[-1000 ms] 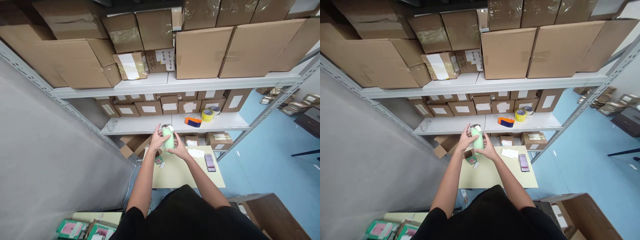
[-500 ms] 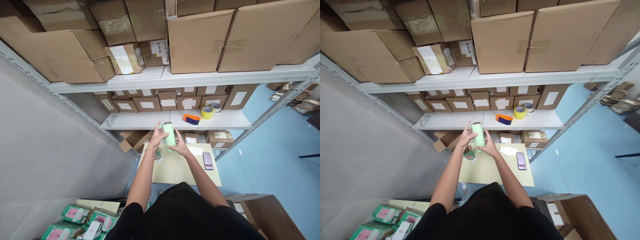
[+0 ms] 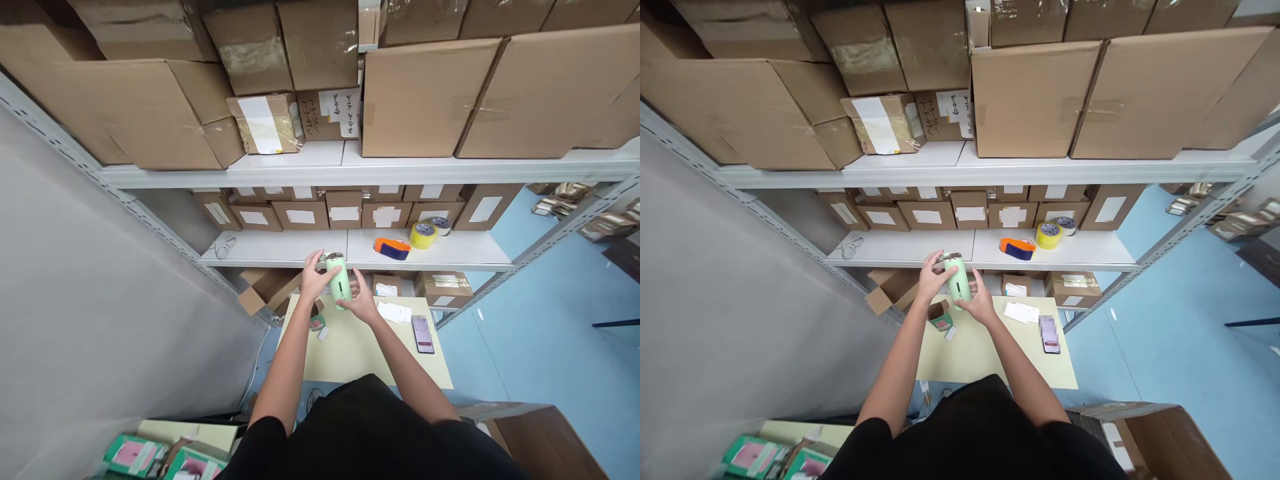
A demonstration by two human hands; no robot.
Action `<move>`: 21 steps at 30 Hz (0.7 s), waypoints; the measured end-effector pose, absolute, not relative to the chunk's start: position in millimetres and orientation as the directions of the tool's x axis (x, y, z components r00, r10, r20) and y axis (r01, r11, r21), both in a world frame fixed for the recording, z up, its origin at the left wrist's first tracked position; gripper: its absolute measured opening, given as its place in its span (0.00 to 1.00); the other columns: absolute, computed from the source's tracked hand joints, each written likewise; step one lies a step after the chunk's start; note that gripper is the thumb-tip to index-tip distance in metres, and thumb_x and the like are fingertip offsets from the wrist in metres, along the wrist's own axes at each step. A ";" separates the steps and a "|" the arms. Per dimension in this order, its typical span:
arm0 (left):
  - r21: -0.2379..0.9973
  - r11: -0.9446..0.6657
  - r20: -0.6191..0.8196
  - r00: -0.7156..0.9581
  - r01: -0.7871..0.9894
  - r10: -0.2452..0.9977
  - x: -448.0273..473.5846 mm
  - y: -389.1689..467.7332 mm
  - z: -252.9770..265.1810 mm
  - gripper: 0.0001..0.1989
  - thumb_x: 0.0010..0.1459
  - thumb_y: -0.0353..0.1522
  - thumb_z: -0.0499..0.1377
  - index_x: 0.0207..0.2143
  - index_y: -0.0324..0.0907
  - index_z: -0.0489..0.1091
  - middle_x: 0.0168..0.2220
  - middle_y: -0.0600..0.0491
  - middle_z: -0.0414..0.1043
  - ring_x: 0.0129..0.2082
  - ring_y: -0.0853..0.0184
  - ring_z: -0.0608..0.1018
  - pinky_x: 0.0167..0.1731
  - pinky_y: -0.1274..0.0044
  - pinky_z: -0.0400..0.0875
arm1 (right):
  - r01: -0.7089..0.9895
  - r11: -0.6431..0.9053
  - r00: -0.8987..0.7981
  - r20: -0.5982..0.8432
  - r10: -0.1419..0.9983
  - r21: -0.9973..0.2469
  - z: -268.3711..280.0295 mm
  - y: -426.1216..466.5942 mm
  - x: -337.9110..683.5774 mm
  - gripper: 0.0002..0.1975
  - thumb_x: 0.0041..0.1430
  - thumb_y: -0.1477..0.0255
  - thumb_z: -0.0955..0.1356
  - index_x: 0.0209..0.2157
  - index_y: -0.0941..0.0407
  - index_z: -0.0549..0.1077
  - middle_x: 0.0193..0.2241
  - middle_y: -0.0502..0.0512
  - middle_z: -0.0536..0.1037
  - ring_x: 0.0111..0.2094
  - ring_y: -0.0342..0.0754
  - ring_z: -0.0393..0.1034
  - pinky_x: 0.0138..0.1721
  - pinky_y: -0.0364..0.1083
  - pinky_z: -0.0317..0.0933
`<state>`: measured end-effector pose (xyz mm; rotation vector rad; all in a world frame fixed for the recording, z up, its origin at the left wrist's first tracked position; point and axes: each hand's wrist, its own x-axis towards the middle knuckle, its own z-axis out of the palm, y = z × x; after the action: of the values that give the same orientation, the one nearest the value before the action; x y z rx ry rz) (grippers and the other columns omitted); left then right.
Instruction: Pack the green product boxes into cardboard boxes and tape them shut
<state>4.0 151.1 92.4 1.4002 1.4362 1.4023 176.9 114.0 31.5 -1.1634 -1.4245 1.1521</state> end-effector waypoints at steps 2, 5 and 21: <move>0.945 -0.141 0.199 -0.176 0.297 0.964 -8.1 155.2 96.5 0.38 0.45 0.42 0.76 0.58 0.43 0.73 0.57 0.43 0.74 0.55 0.55 0.78 0.55 0.67 0.75 | 0.175 0.105 -0.080 0.092 0.992 -0.979 29.7 115.1 160.1 0.60 0.42 0.67 0.80 0.73 0.43 0.51 0.46 0.52 0.76 0.41 0.52 0.75 0.45 0.53 0.73; 0.959 -0.108 0.148 -0.136 0.261 0.980 -31.4 162.6 93.3 0.34 0.45 0.38 0.75 0.55 0.40 0.75 0.46 0.46 0.81 0.45 0.58 0.82 0.48 0.68 0.78 | 0.267 0.111 -0.056 0.100 0.993 -0.957 19.1 120.8 136.7 0.59 0.42 0.67 0.80 0.72 0.43 0.52 0.48 0.53 0.77 0.45 0.53 0.75 0.52 0.56 0.70; 0.993 0.050 -0.044 -0.055 0.103 0.997 -157.9 163.4 -75.7 0.41 0.41 0.31 0.75 0.59 0.41 0.69 0.55 0.44 0.77 0.55 0.57 0.79 0.60 0.62 0.71 | 0.091 -0.499 0.258 -0.464 0.847 -0.862 -158.2 151.6 27.6 0.14 0.45 0.64 0.76 0.35 0.54 0.76 0.33 0.53 0.81 0.43 0.54 0.76 0.44 0.47 0.65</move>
<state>-157.9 163.4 -75.7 1.2246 1.3471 1.1618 27.6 151.6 -158.2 -1.7959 -0.8580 1.3041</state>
